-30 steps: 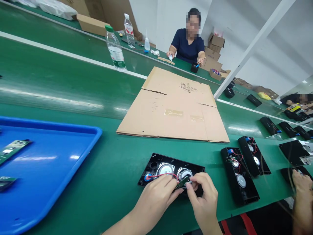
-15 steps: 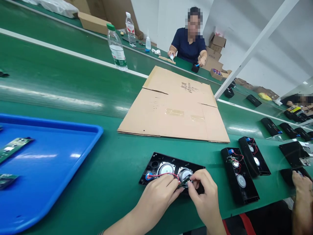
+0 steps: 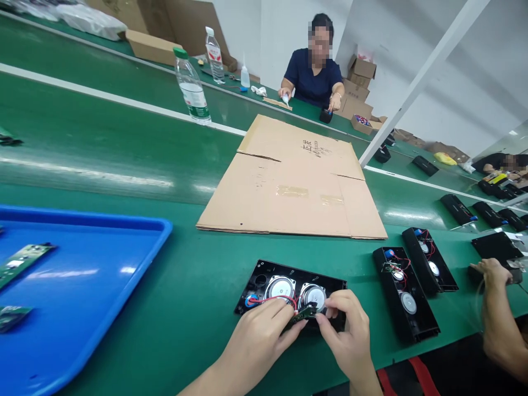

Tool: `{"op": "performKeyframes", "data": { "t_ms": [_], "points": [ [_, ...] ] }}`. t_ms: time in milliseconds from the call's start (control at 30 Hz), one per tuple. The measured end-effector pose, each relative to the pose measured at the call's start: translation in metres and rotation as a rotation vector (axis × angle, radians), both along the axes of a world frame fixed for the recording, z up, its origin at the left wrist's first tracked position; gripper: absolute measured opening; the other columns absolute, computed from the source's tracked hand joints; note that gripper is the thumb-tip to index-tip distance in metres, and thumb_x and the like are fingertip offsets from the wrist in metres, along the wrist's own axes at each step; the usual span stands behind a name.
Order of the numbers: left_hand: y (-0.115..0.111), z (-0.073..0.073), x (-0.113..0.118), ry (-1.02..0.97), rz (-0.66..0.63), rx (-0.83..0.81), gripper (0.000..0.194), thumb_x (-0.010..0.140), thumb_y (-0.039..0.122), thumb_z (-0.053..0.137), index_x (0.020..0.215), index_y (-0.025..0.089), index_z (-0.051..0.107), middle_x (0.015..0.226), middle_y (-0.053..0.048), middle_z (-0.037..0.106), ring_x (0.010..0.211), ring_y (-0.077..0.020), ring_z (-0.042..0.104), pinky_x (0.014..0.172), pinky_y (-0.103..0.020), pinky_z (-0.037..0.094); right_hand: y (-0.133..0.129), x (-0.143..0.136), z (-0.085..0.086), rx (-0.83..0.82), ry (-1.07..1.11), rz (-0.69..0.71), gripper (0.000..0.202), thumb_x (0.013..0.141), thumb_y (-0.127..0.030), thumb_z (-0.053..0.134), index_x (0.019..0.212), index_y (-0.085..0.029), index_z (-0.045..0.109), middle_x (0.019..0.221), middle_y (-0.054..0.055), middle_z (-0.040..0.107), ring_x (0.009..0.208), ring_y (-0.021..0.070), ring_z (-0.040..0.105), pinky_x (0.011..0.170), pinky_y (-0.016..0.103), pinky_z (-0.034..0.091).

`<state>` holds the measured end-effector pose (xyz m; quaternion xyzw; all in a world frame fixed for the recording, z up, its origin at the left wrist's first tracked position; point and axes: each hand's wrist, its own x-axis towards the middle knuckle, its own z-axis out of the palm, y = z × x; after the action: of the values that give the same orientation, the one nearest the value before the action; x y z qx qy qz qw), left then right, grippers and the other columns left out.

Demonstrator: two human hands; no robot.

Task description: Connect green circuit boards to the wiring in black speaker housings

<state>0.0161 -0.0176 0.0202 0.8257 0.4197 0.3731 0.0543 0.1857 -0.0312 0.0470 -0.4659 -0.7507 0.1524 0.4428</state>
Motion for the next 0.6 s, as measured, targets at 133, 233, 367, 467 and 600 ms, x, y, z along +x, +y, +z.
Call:
{"op": "performKeyframes", "data": {
  "t_ms": [133,233,367,467,600],
  "points": [
    [0.001,0.001,-0.002,-0.02,-0.004,-0.02,0.035,0.094,0.029,0.036,0.063,0.019,0.048,0.053,0.002,0.052,0.047,-0.014,0.053,0.044,-0.025,0.038,-0.001,-0.002,-0.002,-0.009,0.011,0.004,0.013,0.084,-0.014,0.054,0.094,-0.02,0.051,0.074,0.0,0.051,0.061,0.0105,0.049,0.053,0.022,0.046],
    [0.001,0.002,-0.003,-0.033,-0.009,-0.019,0.033,0.093,0.028,0.037,0.064,0.019,0.049,0.054,0.001,0.053,0.048,-0.0143,0.053,0.045,-0.025,0.039,-0.002,-0.004,0.0,0.019,0.001,0.009,0.011,0.084,-0.014,0.053,0.093,-0.02,0.053,0.075,0.001,0.053,0.06,0.0101,0.05,0.051,0.021,0.046],
    [0.001,0.003,-0.003,-0.039,-0.017,-0.02,0.033,0.093,0.027,0.037,0.064,0.019,0.051,0.054,0.001,0.053,0.047,-0.0147,0.054,0.045,-0.025,0.04,-0.002,-0.01,0.002,0.074,-0.023,-0.003,0.009,0.086,-0.014,0.052,0.091,-0.019,0.056,0.075,0.002,0.056,0.062,0.0108,0.055,0.053,0.021,0.049],
    [0.001,0.004,-0.002,-0.02,-0.015,-0.02,0.035,0.094,0.027,0.036,0.063,0.018,0.05,0.053,0.001,0.052,0.047,-0.0144,0.053,0.045,-0.025,0.04,-0.002,-0.015,0.002,0.125,-0.051,-0.038,0.008,0.086,-0.014,0.052,0.09,-0.018,0.058,0.073,0.003,0.058,0.063,0.0116,0.057,0.054,0.022,0.05],
    [0.002,0.004,-0.001,-0.008,-0.01,0.034,0.038,0.095,0.025,0.034,0.061,0.018,0.05,0.051,0.002,0.05,0.045,-0.0129,0.051,0.044,-0.024,0.037,-0.001,-0.019,0.001,0.184,-0.08,-0.074,0.009,0.087,-0.011,0.051,0.087,-0.016,0.058,0.073,0.004,0.059,0.063,0.0119,0.057,0.056,0.023,0.05]
  ]
}}
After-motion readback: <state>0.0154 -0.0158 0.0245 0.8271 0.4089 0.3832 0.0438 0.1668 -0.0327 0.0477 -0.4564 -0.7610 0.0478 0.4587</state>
